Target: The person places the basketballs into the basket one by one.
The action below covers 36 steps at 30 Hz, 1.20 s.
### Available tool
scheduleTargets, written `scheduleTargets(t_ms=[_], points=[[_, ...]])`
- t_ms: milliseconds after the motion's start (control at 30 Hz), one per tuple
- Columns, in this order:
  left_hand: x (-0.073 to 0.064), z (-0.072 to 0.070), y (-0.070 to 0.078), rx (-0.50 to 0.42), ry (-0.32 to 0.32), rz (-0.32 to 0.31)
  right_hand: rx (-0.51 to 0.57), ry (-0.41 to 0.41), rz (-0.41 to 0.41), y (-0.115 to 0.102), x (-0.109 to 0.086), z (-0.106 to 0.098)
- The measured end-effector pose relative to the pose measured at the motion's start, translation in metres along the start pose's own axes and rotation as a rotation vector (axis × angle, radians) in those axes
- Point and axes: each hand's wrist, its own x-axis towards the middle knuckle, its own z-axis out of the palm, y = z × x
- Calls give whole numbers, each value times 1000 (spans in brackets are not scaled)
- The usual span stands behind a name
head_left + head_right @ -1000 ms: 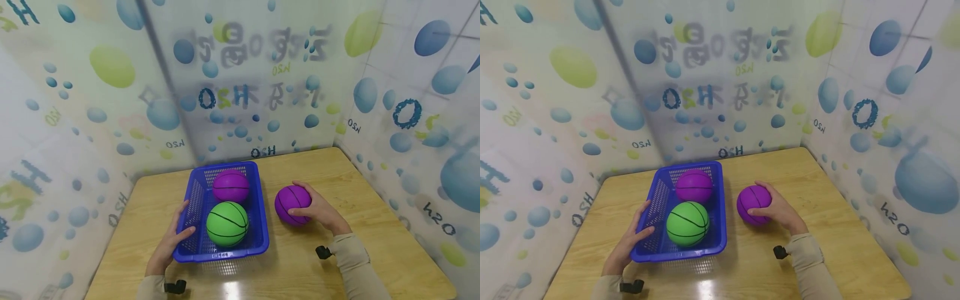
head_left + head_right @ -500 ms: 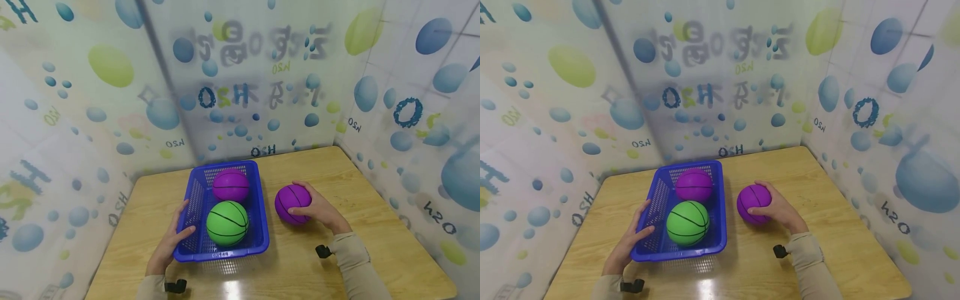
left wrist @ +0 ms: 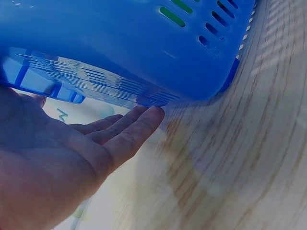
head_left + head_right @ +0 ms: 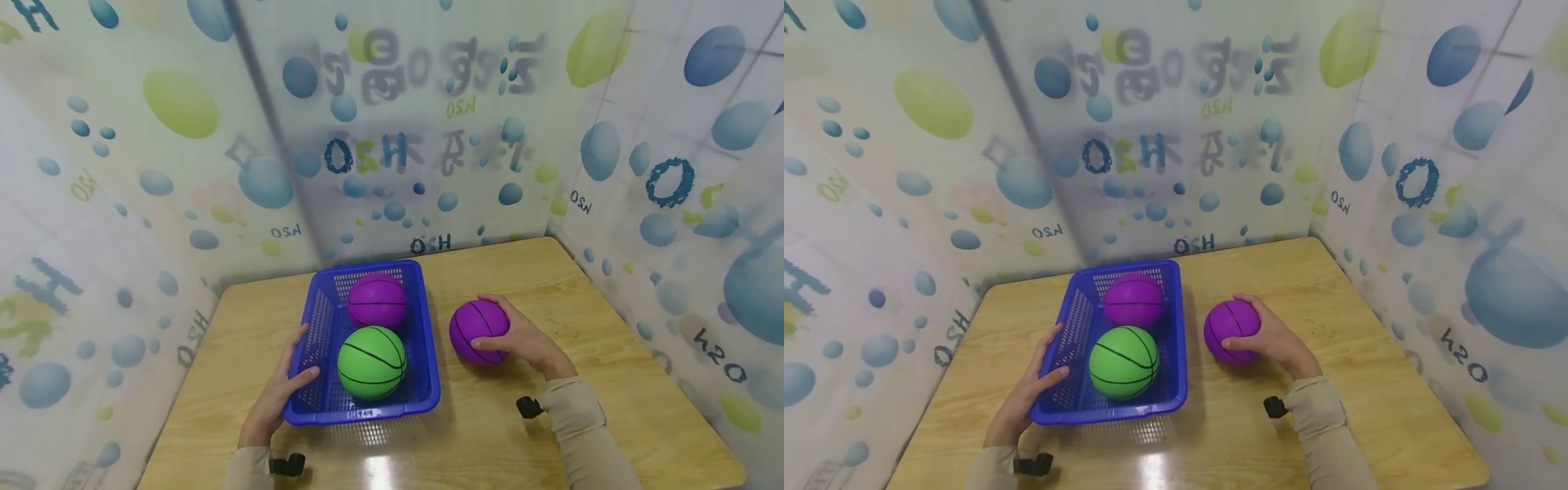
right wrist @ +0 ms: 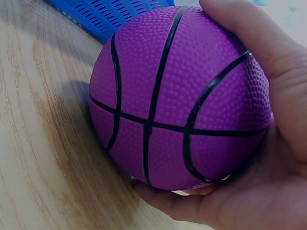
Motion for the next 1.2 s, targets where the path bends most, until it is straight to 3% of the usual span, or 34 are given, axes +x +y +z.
scheduleTargets(t_ms=[633, 1200], points=[[-1, 0, -2, 0, 2, -7, 55, -21, 91, -5, -6, -2], [-1, 1, -1, -18, -1, -1, 120, 114, 23, 2, -12, 8]])
